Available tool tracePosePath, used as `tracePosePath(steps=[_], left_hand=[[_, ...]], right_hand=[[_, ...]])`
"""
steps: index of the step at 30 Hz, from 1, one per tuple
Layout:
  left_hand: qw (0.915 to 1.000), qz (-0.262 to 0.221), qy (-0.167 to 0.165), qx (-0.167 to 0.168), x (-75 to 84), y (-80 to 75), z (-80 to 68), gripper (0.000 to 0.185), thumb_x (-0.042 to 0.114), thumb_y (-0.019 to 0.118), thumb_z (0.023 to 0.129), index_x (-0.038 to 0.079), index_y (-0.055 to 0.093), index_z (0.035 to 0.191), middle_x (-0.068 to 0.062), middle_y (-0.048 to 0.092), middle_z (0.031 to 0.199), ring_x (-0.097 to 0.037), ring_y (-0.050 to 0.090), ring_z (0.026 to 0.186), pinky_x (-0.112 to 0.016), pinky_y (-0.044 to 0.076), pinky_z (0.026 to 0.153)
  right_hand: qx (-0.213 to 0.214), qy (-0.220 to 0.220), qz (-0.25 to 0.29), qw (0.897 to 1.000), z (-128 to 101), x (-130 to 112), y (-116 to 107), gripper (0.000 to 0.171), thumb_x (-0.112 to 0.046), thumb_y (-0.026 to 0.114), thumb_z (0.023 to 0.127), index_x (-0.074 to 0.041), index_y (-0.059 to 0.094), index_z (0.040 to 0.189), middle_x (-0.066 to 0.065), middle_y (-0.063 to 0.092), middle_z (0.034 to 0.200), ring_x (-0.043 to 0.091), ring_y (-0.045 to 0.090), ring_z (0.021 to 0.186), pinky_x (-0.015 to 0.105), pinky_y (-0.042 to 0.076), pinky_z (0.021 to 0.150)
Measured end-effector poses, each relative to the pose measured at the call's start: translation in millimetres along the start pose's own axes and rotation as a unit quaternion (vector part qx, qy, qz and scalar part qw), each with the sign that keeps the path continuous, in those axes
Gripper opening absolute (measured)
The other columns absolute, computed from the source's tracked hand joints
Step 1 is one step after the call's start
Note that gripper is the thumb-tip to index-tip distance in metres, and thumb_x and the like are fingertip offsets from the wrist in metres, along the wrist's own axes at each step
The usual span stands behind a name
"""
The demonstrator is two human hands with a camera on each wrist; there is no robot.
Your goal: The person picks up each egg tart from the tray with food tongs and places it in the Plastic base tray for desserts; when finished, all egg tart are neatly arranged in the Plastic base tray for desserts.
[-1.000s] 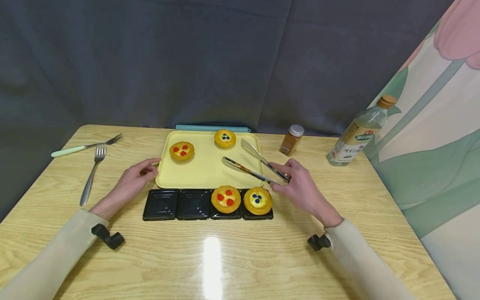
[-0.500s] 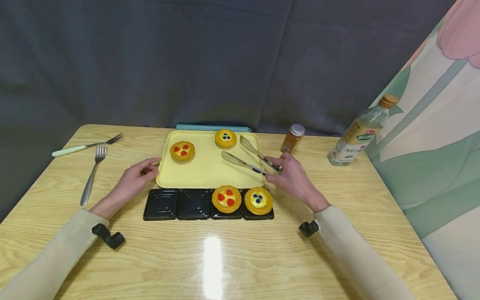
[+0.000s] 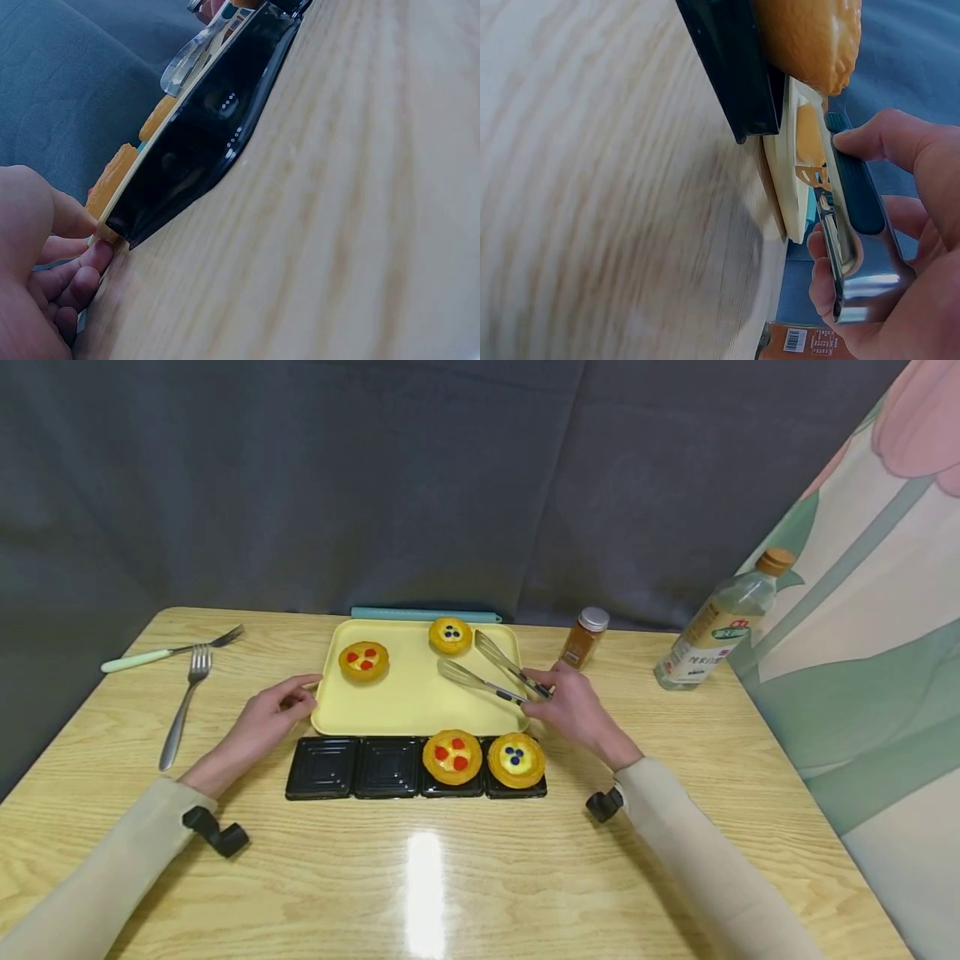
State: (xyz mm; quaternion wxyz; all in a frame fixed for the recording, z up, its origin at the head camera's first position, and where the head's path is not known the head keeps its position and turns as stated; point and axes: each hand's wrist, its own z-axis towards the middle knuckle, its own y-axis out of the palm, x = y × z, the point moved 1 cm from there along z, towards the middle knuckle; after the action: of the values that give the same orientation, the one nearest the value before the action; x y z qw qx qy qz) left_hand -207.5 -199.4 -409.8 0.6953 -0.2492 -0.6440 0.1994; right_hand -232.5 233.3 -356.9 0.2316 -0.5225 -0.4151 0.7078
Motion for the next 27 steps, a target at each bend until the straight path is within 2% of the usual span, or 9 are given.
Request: tracePosePath(steps=[8, 17, 27], left_hand=[[1.0000, 0.003, -0.001, 0.000, -0.8, -0.4, 0.0, 0.047, 0.017, 0.051, 0.103, 0.004, 0.050, 0.148, -0.013, 0.060, 0.109, -0.027, 0.051, 0.094, -0.038, 0.040, 0.078], [1.0000, 0.004, 0.000, -0.001, 0.5, -1.1, 0.2, 0.046, 0.017, 0.051, 0.103, 0.004, 0.050, 0.148, -0.013, 0.060, 0.109, -0.027, 0.051, 0.094, -0.038, 0.040, 0.078], [1.0000, 0.005, 0.003, -0.003, 1.2, -0.7, -0.6, 0.046, 0.017, 0.051, 0.104, 0.004, 0.050, 0.148, -0.013, 0.061, 0.110, -0.027, 0.051, 0.095, -0.038, 0.040, 0.078]], right_hand=[[-0.007, 0.003, 0.009, 1.000, 8.8, 0.0, 0.8, 0.055, -0.010, 0.072, 0.087, -0.002, 0.059, 0.140, 0.020, 0.051, 0.097, 0.021, 0.038, 0.061, 0.034, 0.037, 0.056], [-0.005, -0.003, 0.004, 1.000, 21.6, -2.1, 1.1, 0.053, -0.010, 0.073, 0.087, 0.001, 0.061, 0.137, 0.017, 0.050, 0.090, 0.026, 0.040, 0.072, 0.036, 0.036, 0.062], [0.003, -0.007, 0.008, 1.000, 27.0, -1.9, 3.8, 0.049, -0.008, 0.072, 0.088, 0.002, 0.062, 0.135, 0.015, 0.048, 0.086, 0.026, 0.040, 0.075, 0.036, 0.035, 0.064]])
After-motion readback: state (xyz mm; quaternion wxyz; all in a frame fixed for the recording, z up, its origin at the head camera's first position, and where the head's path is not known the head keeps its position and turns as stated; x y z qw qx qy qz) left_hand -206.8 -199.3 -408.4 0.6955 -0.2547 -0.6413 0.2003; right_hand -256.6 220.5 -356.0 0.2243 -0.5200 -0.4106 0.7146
